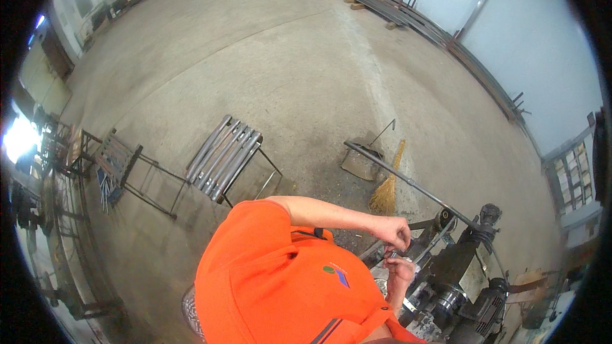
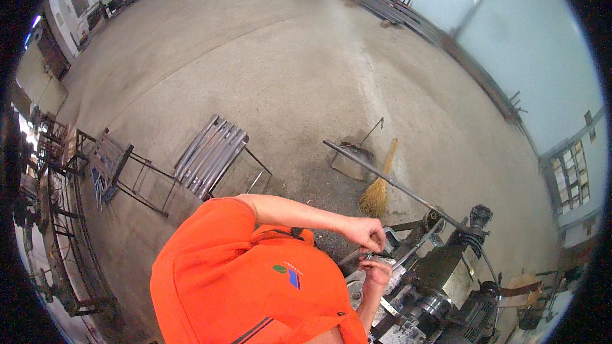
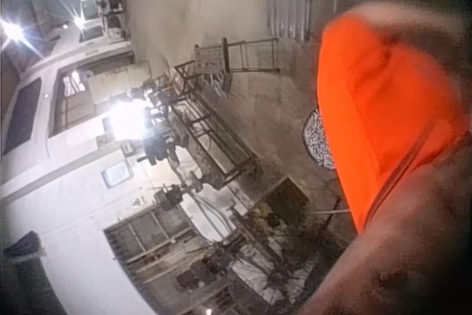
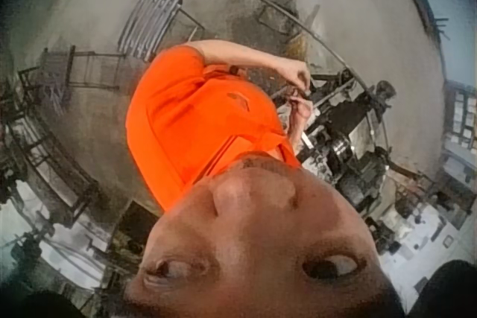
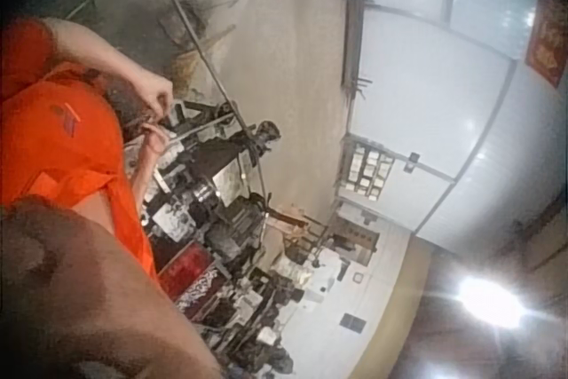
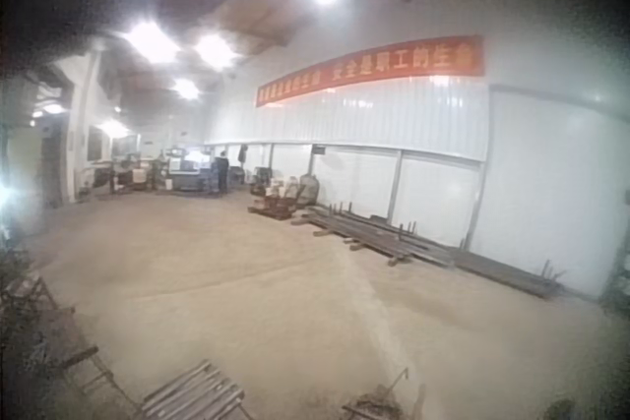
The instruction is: The person operates a metal forming machine by inserting small metal pieces into the hopper and using two long metal rods to manipulate the machine's levers. The person repeatedly cycles the machine to process the metal pieces.
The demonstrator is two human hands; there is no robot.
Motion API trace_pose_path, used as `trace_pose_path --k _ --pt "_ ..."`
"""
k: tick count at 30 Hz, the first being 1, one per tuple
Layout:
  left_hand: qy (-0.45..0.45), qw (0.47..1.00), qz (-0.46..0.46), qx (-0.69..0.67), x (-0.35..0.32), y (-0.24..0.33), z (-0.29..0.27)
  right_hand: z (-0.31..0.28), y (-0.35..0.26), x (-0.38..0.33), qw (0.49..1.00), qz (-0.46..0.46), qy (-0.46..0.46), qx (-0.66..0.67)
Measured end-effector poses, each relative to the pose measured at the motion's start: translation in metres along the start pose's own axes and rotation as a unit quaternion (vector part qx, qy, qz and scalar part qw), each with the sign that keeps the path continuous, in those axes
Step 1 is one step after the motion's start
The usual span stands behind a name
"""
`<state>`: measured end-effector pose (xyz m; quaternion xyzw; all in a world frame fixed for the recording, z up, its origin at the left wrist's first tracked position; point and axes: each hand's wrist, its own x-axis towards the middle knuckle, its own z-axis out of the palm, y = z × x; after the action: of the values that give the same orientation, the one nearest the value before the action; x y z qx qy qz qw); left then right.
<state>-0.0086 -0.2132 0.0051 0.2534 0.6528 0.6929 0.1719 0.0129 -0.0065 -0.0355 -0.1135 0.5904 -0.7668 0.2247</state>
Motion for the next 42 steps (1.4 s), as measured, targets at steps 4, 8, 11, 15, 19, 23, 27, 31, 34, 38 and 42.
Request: trace_pose_path --k 4,8,11,15,19,23,27,31,34,38,42 --pt "0.062 0.996 -0.033 0.049 0.010 0.004 -0.015 -0.011 0.001 0.001 0.997 -0.005 0.033 -0.070" --pt "0.047 0.988 -0.038 0.140 0.019 0.002 -0.027 -0.021 0.000 0.002 0.990 0.055 0.114 -0.068" --pt "0.060 0.983 -0.012 0.172 0.027 -0.016 -0.033 -0.022 -0.001 -0.002 0.998 -0.001 0.063 0.010" --pt "0.074 0.970 0.013 0.232 0.031 -0.015 -0.037 -0.029 0.009 -0.003 0.987 0.058 0.142 -0.056" --pt "0.111 0.969 0.002 0.223 0.030 -0.026 -0.045 -0.031 0.015 0.003 0.985 0.072 0.149 -0.046" --pt "0.100 0.971 -0.032 0.214 0.027 -0.028 -0.055 -0.024 0.009 0.006 0.990 0.053 0.128 -0.019" --pt "0.102 0.958 -0.059 0.261 0.024 -0.027 -0.057 -0.021 0.009 0.010 0.991 0.041 0.115 -0.055" --pt "0.092 0.954 -0.096 0.267 0.021 -0.019 -0.058 -0.023 0.012 0.008 0.991 0.043 0.106 -0.062" --pt "0.103 0.939 -0.043 0.324 0.022 -0.029 -0.058 -0.015 0.008 0.004 0.987 0.047 0.125 -0.085" --pt "0.106 0.935 -0.038 0.336 0.024 -0.022 -0.066 -0.023 0.012 -0.006 0.987 0.047 0.129 -0.079" --pt "0.083 0.888 -0.018 0.451 0.043 -0.036 -0.100 -0.030 0.013 -0.016 0.978 0.039 0.161 -0.125"
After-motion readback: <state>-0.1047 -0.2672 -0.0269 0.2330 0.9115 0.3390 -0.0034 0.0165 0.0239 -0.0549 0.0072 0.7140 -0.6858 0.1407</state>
